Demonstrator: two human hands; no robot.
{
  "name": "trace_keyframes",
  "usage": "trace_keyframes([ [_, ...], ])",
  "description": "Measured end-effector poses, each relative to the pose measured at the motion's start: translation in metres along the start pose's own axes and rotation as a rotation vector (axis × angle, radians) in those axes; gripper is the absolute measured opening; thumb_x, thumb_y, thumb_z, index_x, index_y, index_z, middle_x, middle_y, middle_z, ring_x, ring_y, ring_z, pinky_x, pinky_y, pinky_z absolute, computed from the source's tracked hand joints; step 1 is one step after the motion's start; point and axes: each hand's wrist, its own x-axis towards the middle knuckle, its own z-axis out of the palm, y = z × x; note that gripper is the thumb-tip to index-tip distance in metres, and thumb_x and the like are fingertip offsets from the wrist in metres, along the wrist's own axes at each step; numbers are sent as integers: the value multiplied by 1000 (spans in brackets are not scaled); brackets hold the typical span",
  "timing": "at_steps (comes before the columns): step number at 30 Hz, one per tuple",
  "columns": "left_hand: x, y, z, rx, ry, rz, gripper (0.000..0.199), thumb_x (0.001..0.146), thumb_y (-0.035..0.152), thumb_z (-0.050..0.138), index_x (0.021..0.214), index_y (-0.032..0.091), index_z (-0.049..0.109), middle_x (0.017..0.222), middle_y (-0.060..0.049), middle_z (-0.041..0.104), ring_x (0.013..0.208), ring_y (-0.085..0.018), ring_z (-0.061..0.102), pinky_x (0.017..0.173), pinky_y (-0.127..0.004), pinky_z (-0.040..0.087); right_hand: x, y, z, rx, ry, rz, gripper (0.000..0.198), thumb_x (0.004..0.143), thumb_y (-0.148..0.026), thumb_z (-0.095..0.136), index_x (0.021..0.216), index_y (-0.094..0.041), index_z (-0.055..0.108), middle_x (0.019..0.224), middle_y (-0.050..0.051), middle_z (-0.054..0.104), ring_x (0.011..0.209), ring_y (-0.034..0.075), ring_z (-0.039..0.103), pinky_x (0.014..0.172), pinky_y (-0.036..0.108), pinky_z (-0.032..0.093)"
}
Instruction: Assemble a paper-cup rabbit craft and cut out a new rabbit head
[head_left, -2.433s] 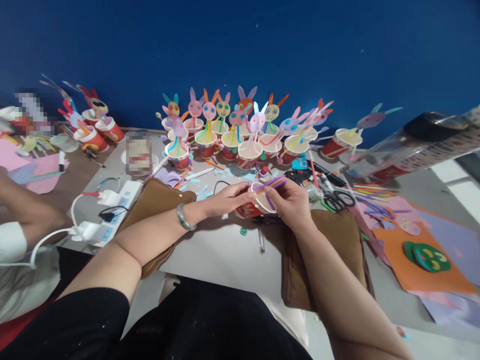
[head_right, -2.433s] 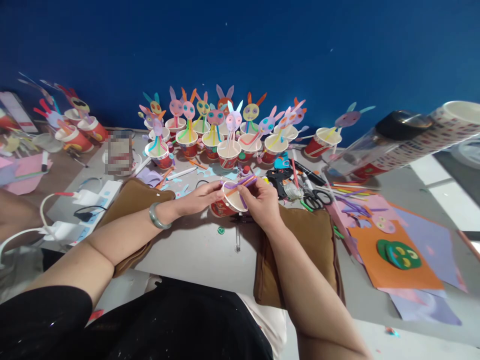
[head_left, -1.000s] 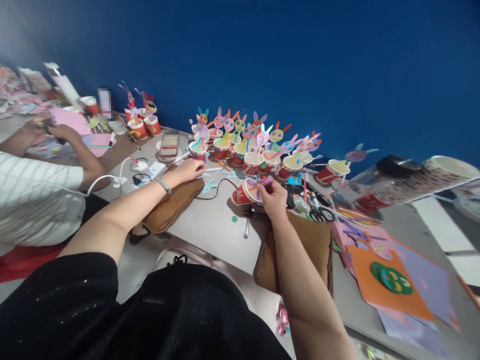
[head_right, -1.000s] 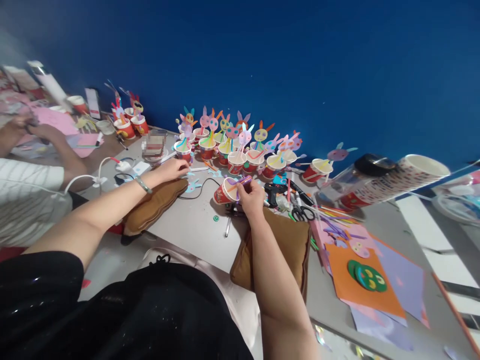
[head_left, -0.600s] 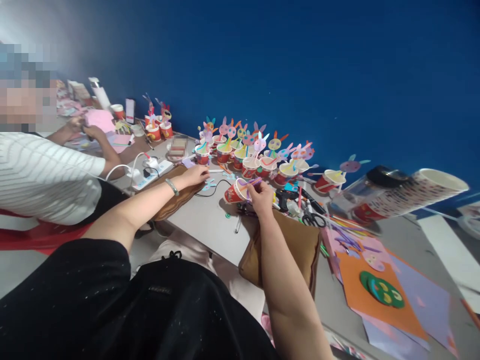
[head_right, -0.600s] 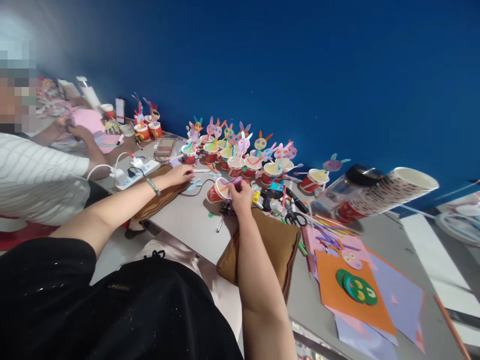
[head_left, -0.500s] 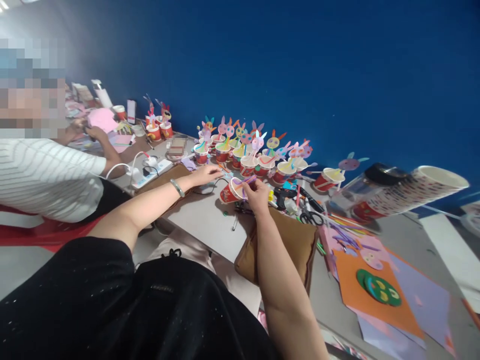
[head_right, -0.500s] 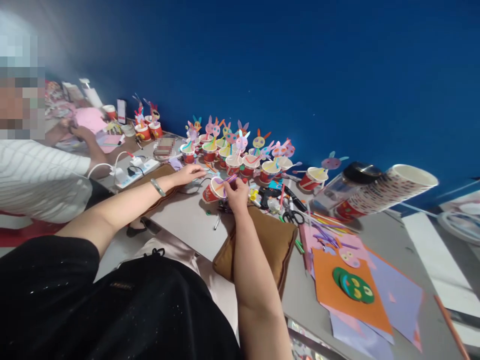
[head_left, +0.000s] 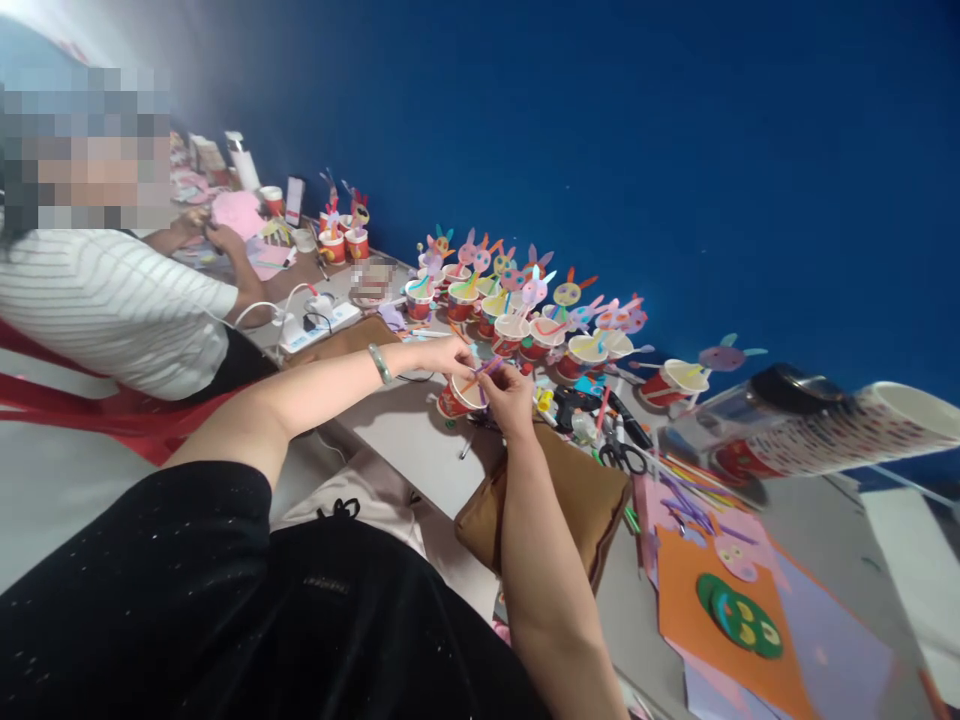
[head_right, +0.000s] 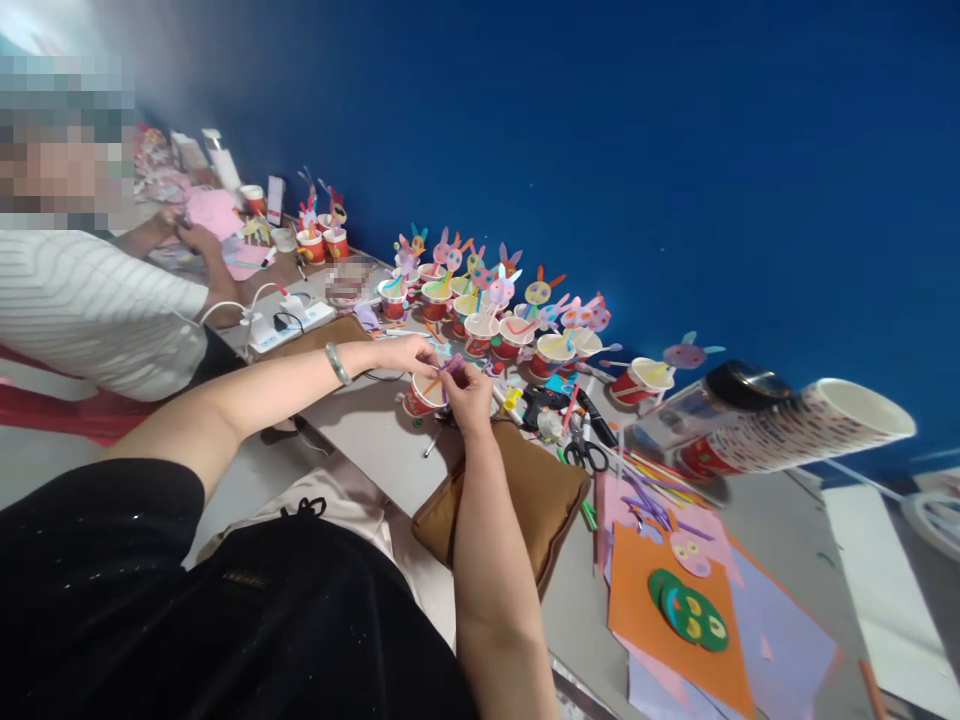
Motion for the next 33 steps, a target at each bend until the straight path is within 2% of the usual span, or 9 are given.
trace_keyframes([
  [6,-5,-3,-17,-73,-48,-20,35,76,46,77,60,16,66,54,1,56,48,-10,53,50,-24,45,0,0,1,-91,-15,-21,24,79,-43,69,80,-19,70,68,1,67,61,16,57,61,30,49],
  [8,-1,-4,-25,-80,-98,-8,36,78,48,76,63,16,68,56,0,60,49,-11,55,51,-24,47,0,-1,0,-139,-7,-32,21,80,-40,69,78,-19,69,64,0,64,58,15,54,58,29,46],
  [13,23,-10,-31,-44,-319,80,31,67,43,86,82,17,78,68,-3,72,52,-12,59,49,-23,44,-3,-8,-2,-260,31,-47,21,82,-39,68,72,-21,65,61,-1,61,57,14,53,59,28,46],
  [15,34,-15,-26,-29,-352,148,32,65,40,88,84,16,78,69,-2,72,54,-12,60,52,-23,44,-5,-10,-3,-309,50,-48,21,82,-39,70,72,-22,65,62,-1,61,58,14,54,61,29,47],
  [19,45,-23,-13,-1,-270,276,32,61,35,90,79,14,75,68,0,70,58,-10,57,57,-22,41,-7,-7,-3,-351,92,-35,21,83,-42,72,89,-22,68,72,1,68,62,16,60,64,31,52],
  [22,44,-28,-9,-5,-200,330,28,64,34,88,76,13,74,65,2,66,59,-9,53,57,-22,37,-7,1,-1,-286,161,-7,35,79,-45,79,102,-23,66,81,2,73,65,17,66,65,33,56],
  [27,39,-36,-5,-98,-140,314,26,69,35,84,73,13,70,64,2,63,60,-10,52,59,-24,36,-6,9,3,-213,253,46,39,73,-46,86,96,-22,64,79,2,73,67,18,69,65,33,57],
  [30,40,-38,-3,-111,-88,314,28,73,37,81,69,13,66,62,3,60,59,-9,49,59,-24,34,-7,7,3,-234,267,58,37,77,-50,83,96,-22,67,82,4,74,71,19,70,68,35,59],
  [33,42,-37,-4,-119,15,297,22,72,31,79,72,14,65,64,3,61,61,-10,51,60,-24,36,-10,4,-2,-290,284,49,37,85,-56,75,98,-22,70,88,7,76,77,21,71,72,37,59],
])
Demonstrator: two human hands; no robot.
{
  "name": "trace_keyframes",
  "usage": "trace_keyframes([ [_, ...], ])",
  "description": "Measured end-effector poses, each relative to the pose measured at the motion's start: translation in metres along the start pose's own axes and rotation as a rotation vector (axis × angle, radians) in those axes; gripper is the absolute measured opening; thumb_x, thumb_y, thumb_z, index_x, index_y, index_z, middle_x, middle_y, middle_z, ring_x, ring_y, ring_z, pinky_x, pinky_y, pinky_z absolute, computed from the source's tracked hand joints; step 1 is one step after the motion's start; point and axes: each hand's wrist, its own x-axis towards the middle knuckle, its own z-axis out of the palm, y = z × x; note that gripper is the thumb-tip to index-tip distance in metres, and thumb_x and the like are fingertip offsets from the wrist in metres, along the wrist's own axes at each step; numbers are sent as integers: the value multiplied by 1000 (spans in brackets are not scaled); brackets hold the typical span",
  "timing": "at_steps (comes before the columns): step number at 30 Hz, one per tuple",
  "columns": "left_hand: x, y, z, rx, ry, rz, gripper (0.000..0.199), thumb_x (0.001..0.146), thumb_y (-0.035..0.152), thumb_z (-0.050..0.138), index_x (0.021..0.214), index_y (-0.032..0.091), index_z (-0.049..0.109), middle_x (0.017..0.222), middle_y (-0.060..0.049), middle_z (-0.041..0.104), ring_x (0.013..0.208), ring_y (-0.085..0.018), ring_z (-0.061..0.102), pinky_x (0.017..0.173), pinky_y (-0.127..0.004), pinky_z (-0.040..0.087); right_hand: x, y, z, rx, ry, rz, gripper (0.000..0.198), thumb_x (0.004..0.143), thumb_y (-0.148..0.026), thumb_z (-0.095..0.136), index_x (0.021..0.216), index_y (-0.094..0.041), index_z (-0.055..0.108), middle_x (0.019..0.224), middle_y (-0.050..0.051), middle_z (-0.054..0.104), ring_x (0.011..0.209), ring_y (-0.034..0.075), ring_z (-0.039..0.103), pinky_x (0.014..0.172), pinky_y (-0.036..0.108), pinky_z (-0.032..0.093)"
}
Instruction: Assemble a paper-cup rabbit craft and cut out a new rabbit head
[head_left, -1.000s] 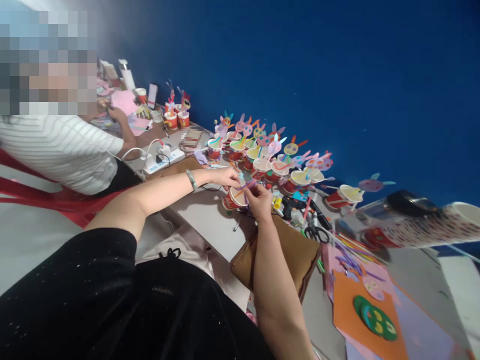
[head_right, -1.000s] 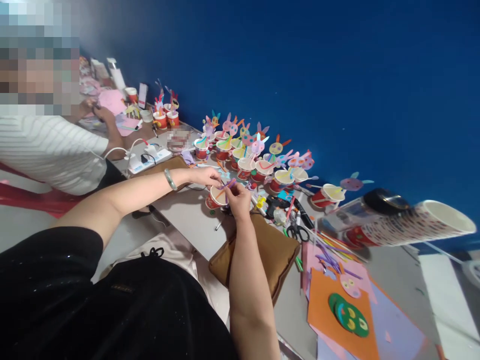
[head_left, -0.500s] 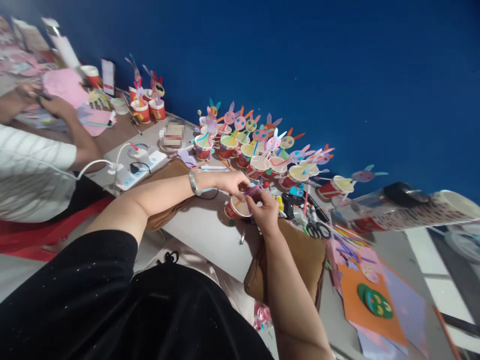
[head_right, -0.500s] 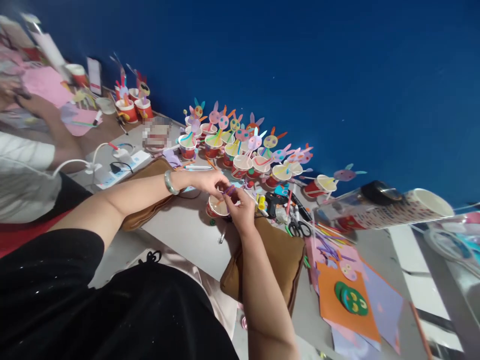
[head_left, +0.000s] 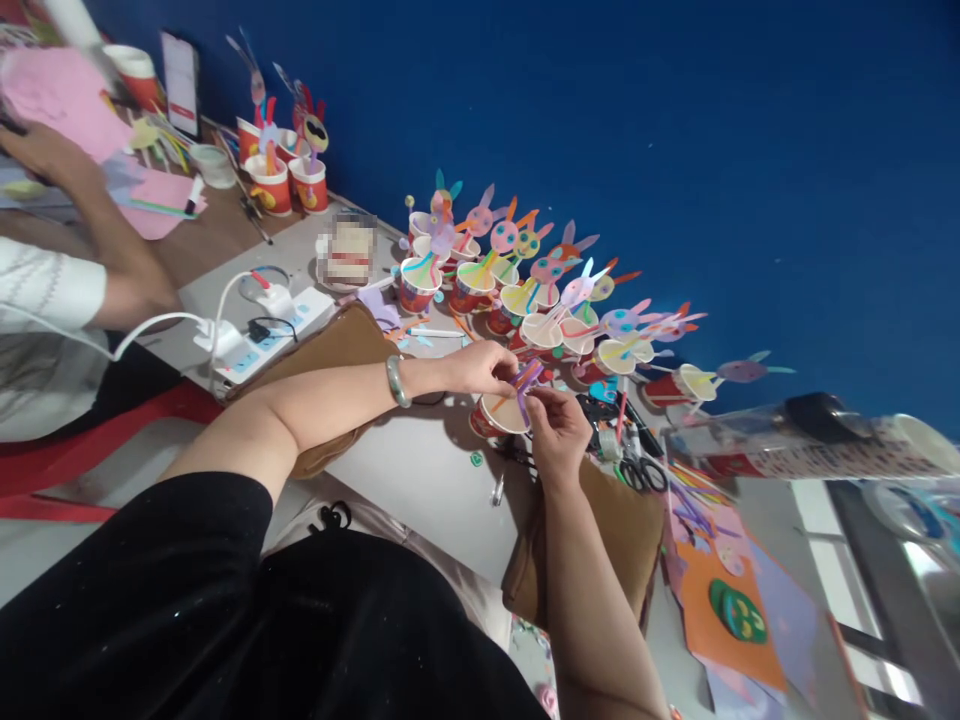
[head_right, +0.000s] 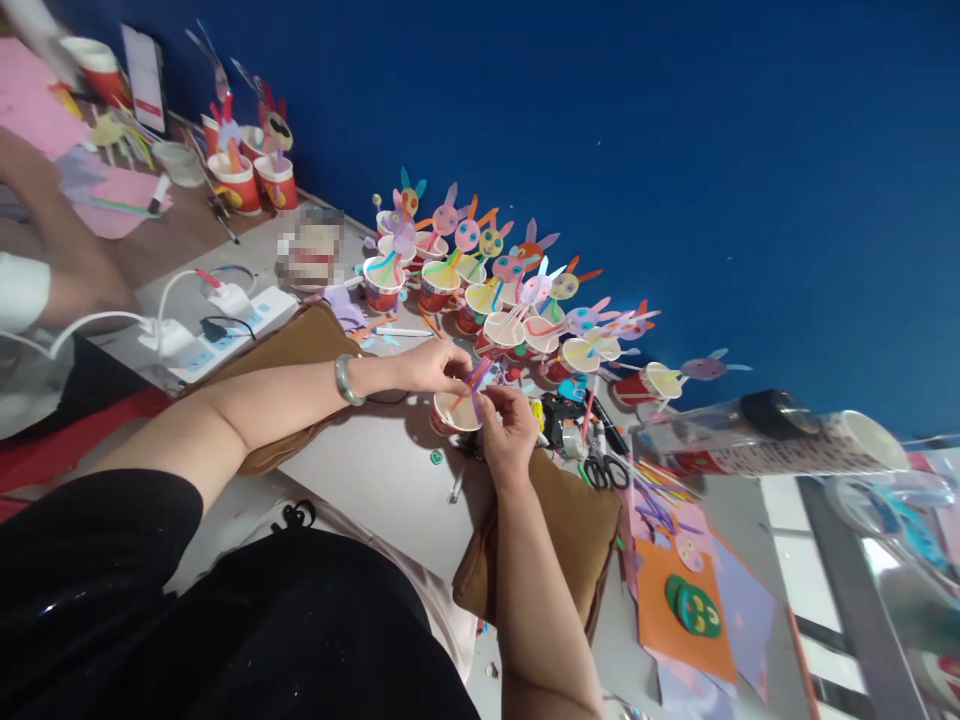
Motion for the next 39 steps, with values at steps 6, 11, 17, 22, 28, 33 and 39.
trace_keyframes([
  [6,0,-1,-2,125,154,-17,10,74,21,75,74,15,67,70,0,68,66,-12,58,66,-26,40,1,2,-7,-81,-82,-53,48,77,-60,80,104,-21,75,93,8,77,76,21,69,73,39,59],
  [11,0,-6,-1,114,105,53,13,76,19,72,88,14,73,83,-3,75,76,-15,65,70,-25,44,0,1,-3,-110,-118,-47,45,77,-55,82,107,-21,77,93,7,78,73,20,66,73,38,58],
  [17,1,-2,-8,61,34,59,21,80,32,75,88,12,76,86,-5,76,80,-18,66,74,-27,47,-1,-5,3,-152,-138,-93,37,86,-53,73,105,-21,77,84,5,76,65,17,62,67,34,55],
  [22,2,-2,-11,72,52,16,22,78,34,79,76,12,74,75,-3,71,74,-15,62,69,-26,43,0,-8,0,-204,-112,-121,30,92,-45,65,104,-21,77,81,5,76,65,18,64,68,35,55],
  [28,3,-5,-15,38,33,-4,30,74,40,80,70,12,69,68,0,63,67,-13,55,65,-25,40,-2,-9,-9,-236,-141,-140,26,85,-26,61,104,-20,78,84,5,80,61,16,64,64,32,54],
  [33,3,-7,-14,78,67,-25,23,73,33,79,71,12,70,69,0,65,68,-13,56,66,-25,40,-2,-9,-8,-219,-130,-124,21,85,-31,67,98,-19,78,81,5,79,58,14,62,60,30,53],
  [39,3,-10,-15,56,63,-40,16,72,26,77,79,12,76,80,-4,73,76,-16,64,71,-25,44,-2,-7,-3,-207,-133,-77,18,91,-33,63,90,-19,74,72,3,73,59,16,60,60,30,50],
])
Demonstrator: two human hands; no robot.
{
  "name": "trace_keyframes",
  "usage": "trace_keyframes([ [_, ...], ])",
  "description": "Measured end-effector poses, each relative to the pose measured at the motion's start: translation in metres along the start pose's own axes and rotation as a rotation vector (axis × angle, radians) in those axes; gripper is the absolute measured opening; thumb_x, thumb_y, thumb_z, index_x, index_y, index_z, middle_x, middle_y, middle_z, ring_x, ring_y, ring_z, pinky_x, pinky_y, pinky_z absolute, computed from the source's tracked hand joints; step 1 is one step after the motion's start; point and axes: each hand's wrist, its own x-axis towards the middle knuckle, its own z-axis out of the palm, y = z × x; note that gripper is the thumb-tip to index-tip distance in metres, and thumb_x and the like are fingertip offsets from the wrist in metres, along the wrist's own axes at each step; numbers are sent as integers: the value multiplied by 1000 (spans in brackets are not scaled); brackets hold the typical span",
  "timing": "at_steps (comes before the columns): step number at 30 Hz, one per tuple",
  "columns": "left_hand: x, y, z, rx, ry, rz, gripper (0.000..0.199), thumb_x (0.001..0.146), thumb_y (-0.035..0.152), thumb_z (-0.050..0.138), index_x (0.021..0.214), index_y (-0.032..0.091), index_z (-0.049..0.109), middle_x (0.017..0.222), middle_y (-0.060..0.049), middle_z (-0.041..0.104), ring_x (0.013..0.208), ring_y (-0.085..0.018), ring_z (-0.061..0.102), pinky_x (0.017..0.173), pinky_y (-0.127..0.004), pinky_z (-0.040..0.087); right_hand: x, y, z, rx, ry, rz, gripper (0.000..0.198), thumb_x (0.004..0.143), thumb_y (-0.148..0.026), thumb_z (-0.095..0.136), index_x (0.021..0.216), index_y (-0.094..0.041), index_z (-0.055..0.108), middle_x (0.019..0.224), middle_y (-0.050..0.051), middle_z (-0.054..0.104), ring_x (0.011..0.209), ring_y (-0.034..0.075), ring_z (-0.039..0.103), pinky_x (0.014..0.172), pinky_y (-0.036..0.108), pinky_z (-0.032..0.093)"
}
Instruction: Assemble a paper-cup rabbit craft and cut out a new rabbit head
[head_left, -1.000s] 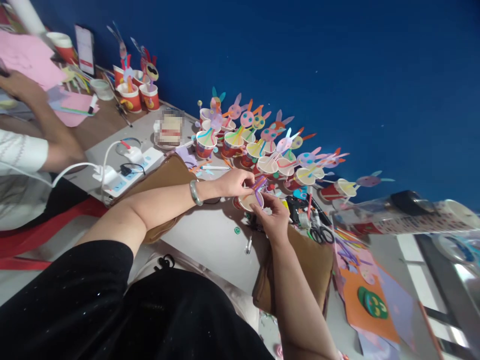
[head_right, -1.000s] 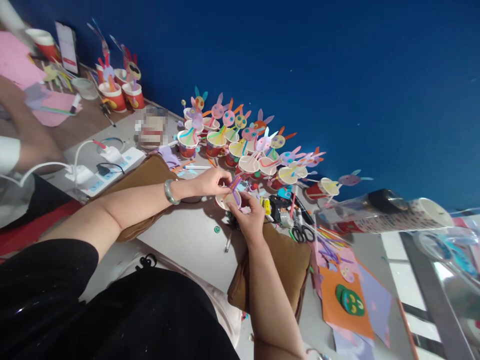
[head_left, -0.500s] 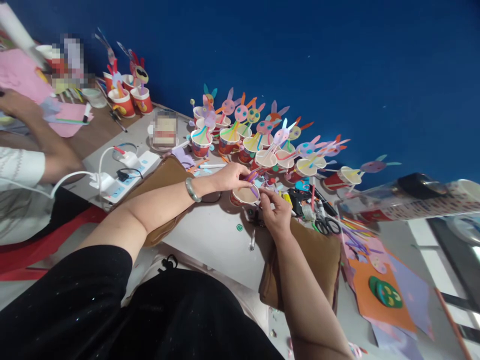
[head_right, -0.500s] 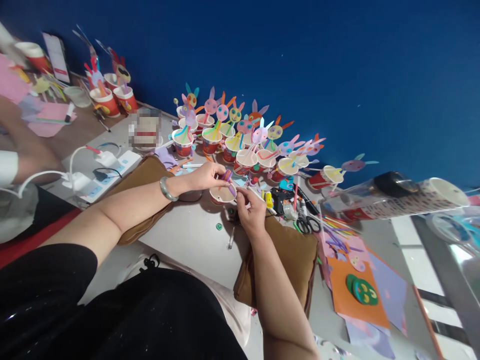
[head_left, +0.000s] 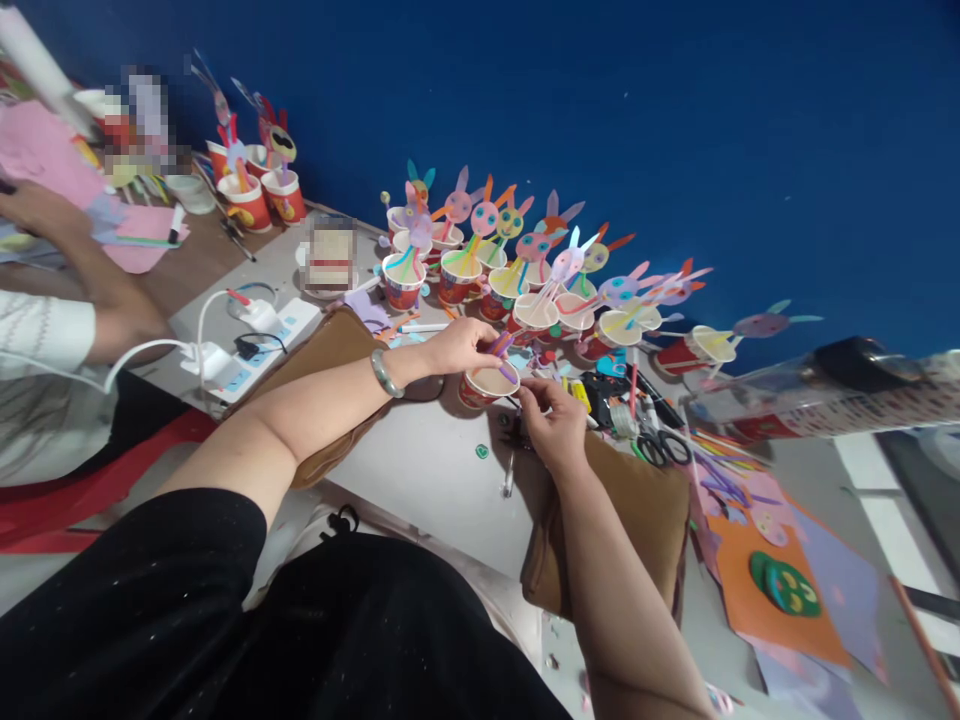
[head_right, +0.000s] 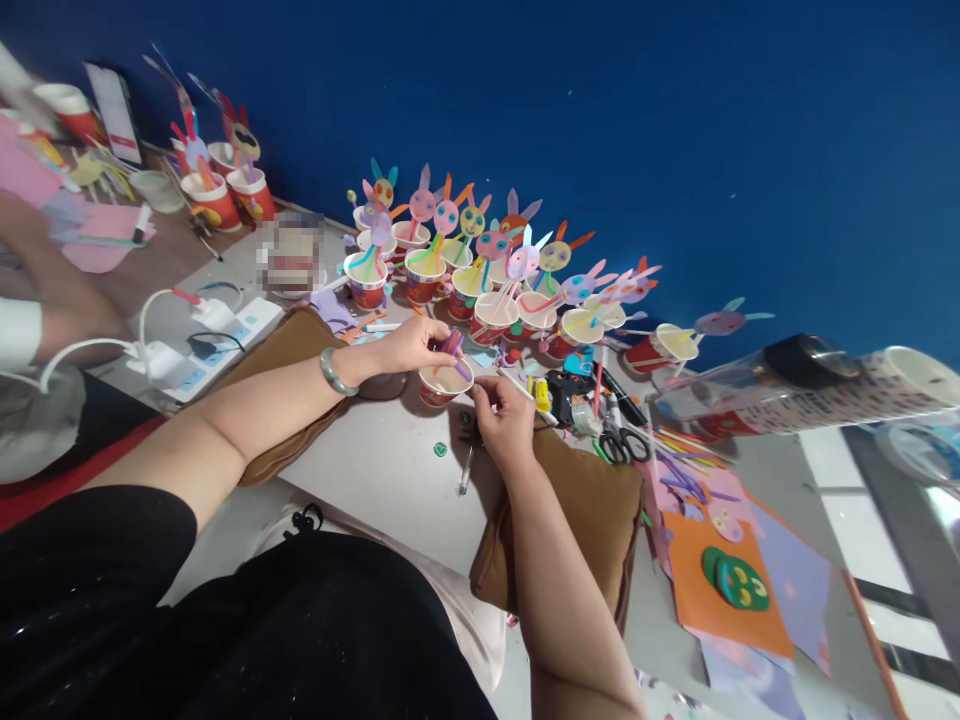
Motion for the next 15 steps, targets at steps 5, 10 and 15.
trace_keyframes([
  [5,1,0,-2,10,-16,18,16,72,26,79,76,12,73,79,-3,71,76,-15,63,70,-25,44,1,5,5,7,-59,19,15,95,-30,55,96,-21,66,75,3,71,63,18,62,60,32,50],
  [10,2,-3,0,21,-19,29,16,71,25,79,73,12,70,74,-1,68,73,-14,61,70,-25,44,2,10,6,-30,-77,-20,15,96,-30,52,96,-22,64,84,6,72,75,21,65,60,31,50],
  [15,4,-6,0,-89,-45,-8,26,68,33,84,78,11,74,77,-2,71,76,-15,62,74,-27,47,1,10,7,-75,3,-64,16,95,-32,56,92,-22,68,83,5,74,76,22,67,69,35,54],
])
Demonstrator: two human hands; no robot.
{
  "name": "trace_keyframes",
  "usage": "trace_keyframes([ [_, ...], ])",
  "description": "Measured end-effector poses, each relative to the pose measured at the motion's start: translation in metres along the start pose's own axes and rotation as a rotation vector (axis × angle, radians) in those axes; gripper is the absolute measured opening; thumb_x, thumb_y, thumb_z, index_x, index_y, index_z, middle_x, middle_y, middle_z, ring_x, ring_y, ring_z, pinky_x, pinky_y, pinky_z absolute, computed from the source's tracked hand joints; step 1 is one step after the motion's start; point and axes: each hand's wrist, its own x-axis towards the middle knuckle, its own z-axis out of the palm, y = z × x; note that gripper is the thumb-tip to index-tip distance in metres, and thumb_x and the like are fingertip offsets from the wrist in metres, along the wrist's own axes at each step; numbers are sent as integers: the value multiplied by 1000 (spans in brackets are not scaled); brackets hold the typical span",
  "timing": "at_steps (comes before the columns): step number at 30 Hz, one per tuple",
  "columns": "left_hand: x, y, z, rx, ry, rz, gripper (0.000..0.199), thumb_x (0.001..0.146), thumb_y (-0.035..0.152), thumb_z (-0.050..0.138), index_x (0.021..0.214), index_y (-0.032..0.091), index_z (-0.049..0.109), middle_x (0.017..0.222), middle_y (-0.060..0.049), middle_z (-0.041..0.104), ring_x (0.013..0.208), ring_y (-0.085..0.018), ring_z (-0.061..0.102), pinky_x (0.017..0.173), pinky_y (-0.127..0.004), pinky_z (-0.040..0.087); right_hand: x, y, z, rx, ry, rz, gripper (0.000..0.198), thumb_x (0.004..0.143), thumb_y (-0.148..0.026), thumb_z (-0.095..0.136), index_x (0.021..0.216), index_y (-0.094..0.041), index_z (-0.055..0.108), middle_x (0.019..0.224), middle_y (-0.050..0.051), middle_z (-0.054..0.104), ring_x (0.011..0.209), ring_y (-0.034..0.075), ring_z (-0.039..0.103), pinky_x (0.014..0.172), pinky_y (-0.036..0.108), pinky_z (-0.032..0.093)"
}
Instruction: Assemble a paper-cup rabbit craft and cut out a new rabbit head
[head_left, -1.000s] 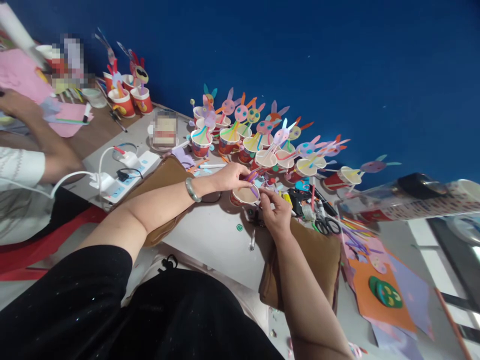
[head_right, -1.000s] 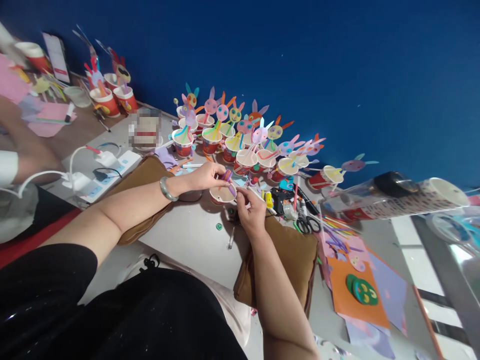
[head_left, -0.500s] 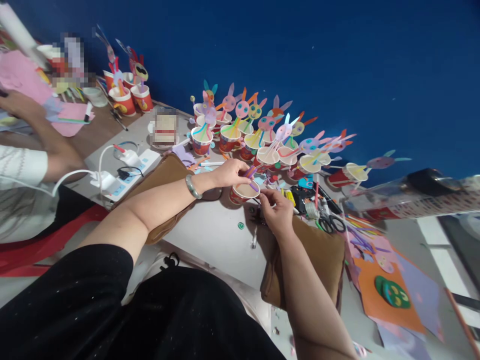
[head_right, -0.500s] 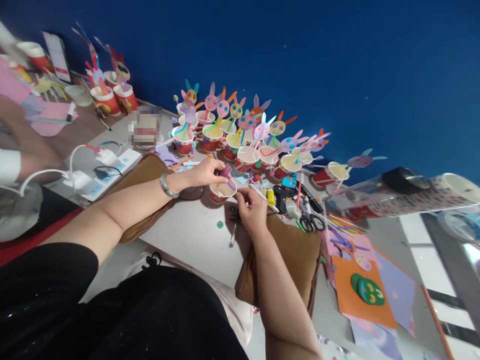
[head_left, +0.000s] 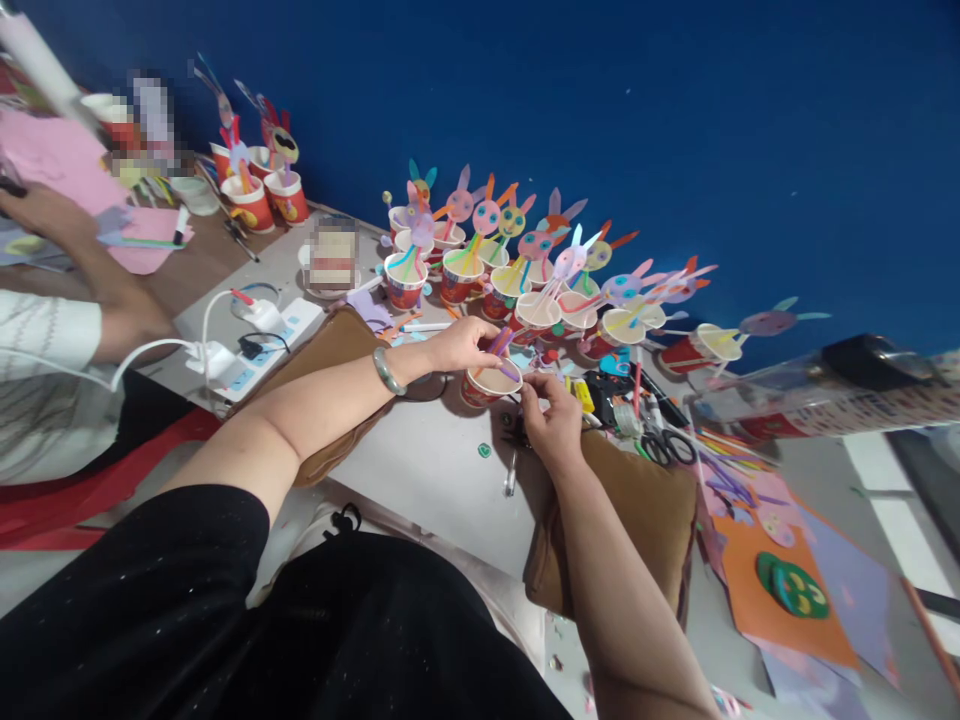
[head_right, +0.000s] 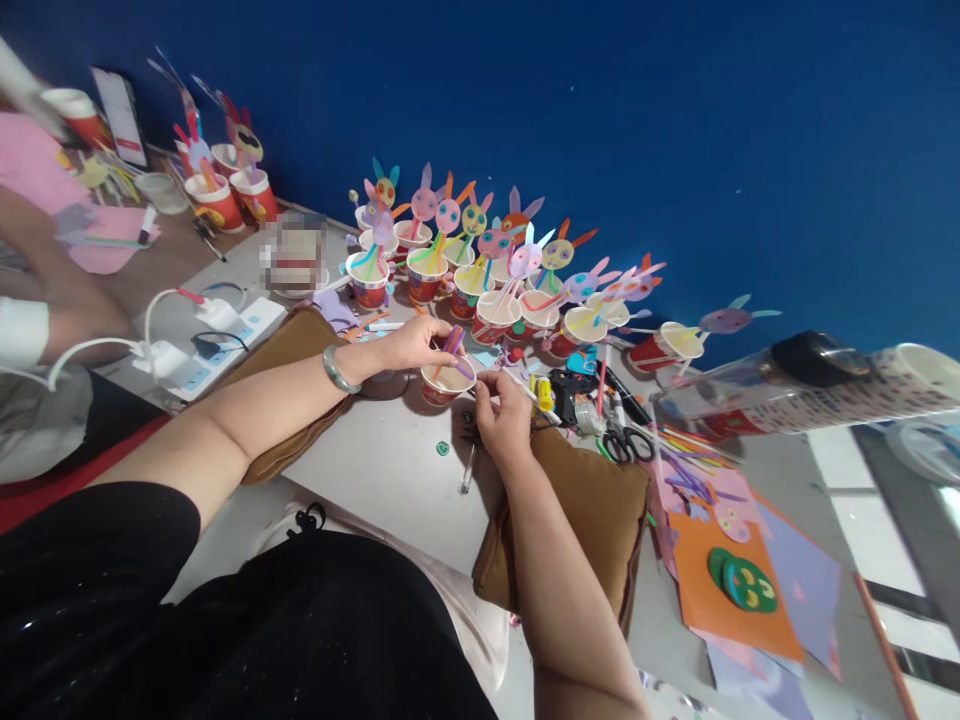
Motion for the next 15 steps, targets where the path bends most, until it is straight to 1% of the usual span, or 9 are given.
trace_keyframes([
  [4,1,-1,-4,-91,-37,-44,38,64,41,88,84,11,76,81,-4,73,79,-16,64,78,-30,50,-3,-1,3,-21,51,-11,19,94,-35,59,94,-22,72,82,5,76,74,22,68,73,38,55],
  [9,0,2,-11,-111,-120,-84,51,64,51,88,93,11,77,87,-5,73,83,-17,64,81,-32,51,-5,0,4,-43,64,-19,22,93,-36,61,100,-21,75,86,7,79,77,23,69,75,40,56],
  [12,-2,5,-13,-91,-139,-103,53,69,56,84,97,11,76,84,-4,72,81,-17,64,79,-31,50,-5,-1,3,-43,63,-19,22,93,-36,61,100,-21,75,87,7,79,77,23,70,75,40,56],
  [15,-3,8,-17,-97,-101,-89,49,77,58,77,92,11,75,83,-3,70,79,-15,62,76,-30,48,-5,-3,3,-41,62,-23,21,92,-35,61,100,-21,75,87,7,79,74,21,69,74,38,57],
])
